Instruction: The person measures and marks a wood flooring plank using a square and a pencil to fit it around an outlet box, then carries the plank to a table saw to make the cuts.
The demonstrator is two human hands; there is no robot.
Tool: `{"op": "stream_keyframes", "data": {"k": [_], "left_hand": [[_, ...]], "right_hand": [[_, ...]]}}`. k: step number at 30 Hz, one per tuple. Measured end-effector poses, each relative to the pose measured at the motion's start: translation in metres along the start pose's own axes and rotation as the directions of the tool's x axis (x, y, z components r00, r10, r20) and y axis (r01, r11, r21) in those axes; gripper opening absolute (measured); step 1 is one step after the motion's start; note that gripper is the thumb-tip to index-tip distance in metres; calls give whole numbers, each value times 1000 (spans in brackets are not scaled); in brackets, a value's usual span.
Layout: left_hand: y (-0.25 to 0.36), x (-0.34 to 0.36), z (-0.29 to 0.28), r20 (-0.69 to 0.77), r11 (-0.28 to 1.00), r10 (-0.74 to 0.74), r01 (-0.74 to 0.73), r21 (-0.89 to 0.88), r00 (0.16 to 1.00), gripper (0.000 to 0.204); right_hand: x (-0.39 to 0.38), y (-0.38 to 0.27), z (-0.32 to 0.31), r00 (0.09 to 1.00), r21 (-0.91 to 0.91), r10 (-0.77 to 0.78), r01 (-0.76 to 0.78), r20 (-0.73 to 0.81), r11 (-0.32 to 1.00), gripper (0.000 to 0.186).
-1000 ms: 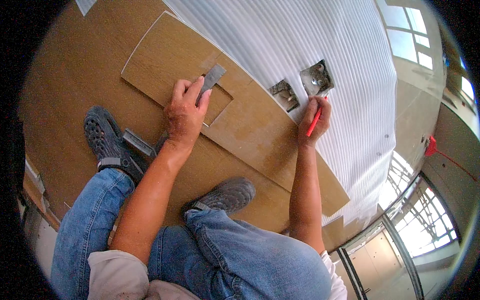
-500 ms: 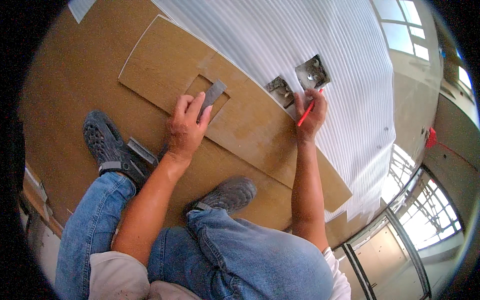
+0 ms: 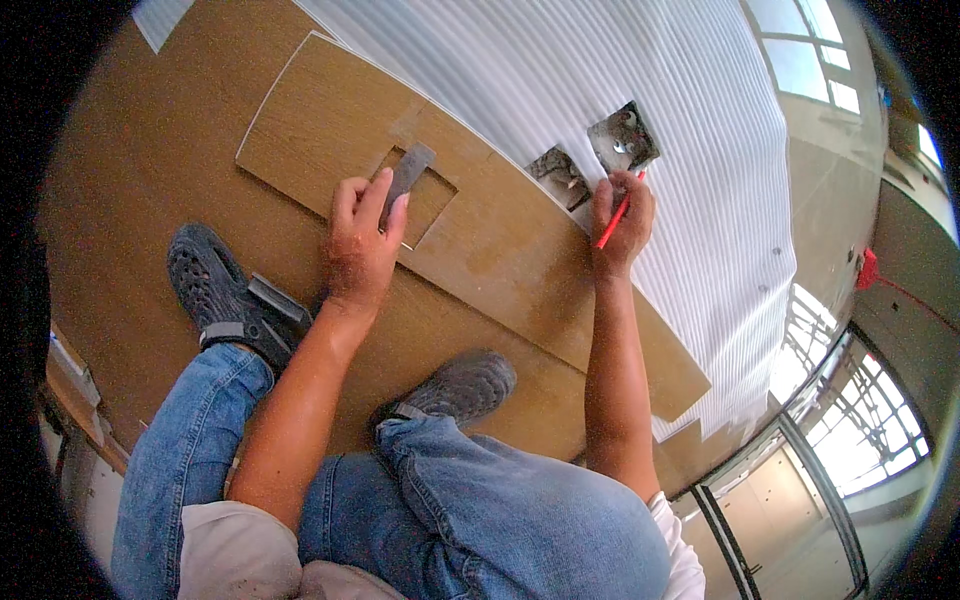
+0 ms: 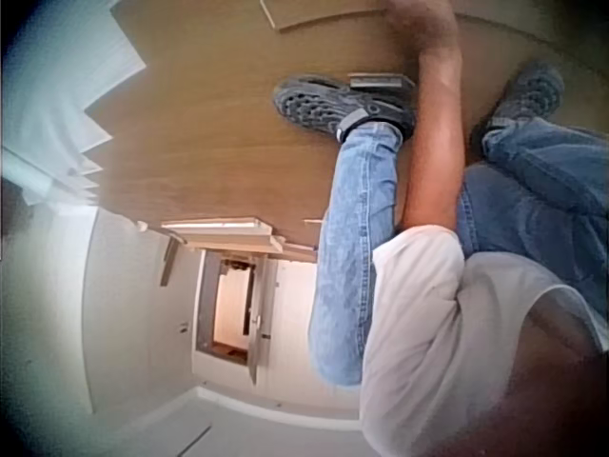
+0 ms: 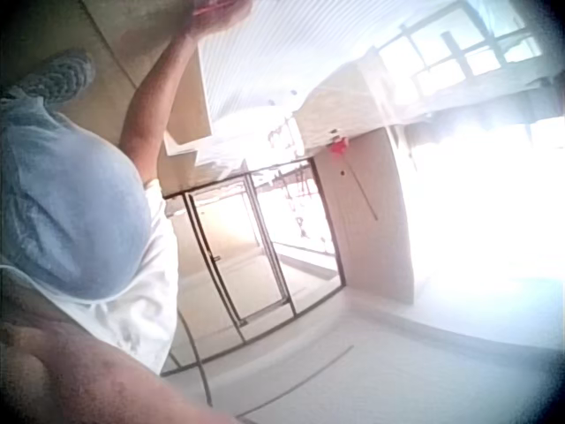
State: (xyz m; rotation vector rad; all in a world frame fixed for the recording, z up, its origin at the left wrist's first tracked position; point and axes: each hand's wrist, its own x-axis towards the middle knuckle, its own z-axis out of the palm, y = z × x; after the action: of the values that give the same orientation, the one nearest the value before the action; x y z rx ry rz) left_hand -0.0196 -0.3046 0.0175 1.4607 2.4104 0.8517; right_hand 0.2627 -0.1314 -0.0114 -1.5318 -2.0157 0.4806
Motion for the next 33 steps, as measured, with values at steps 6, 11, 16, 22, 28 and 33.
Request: {"op": "stream_keyframes", "data": {"k": [6,11,16,22,28,33], "left_hand": [[3,15,4,9,998,-58,58,8,998,33],[1,18,7,5,997,-68,68,23,998,32],[-1,18,7,22,997,-63,62,42,998,32],[-2,19,8,15,998,-54,53,34,998,32],[-5,18,10,-4,999,-39,39,10,999,31],[-6,19,8,9,999,-46,46,2,999,31]], "right_hand": [[0,-1,1,1000,43,10,-9,-7,999,17],[-1,0,3,1000,53,-1,3,-30,999,17],[-2,4,2,1000,34,-1,1,-1,999,16],[-2,10,1,999,58,27,-28,18,998,17],[-2,11,1,1000,55,-6,5,11,998,16],[-2,11,1,1000,56,-14,14,9,998,16]]}}
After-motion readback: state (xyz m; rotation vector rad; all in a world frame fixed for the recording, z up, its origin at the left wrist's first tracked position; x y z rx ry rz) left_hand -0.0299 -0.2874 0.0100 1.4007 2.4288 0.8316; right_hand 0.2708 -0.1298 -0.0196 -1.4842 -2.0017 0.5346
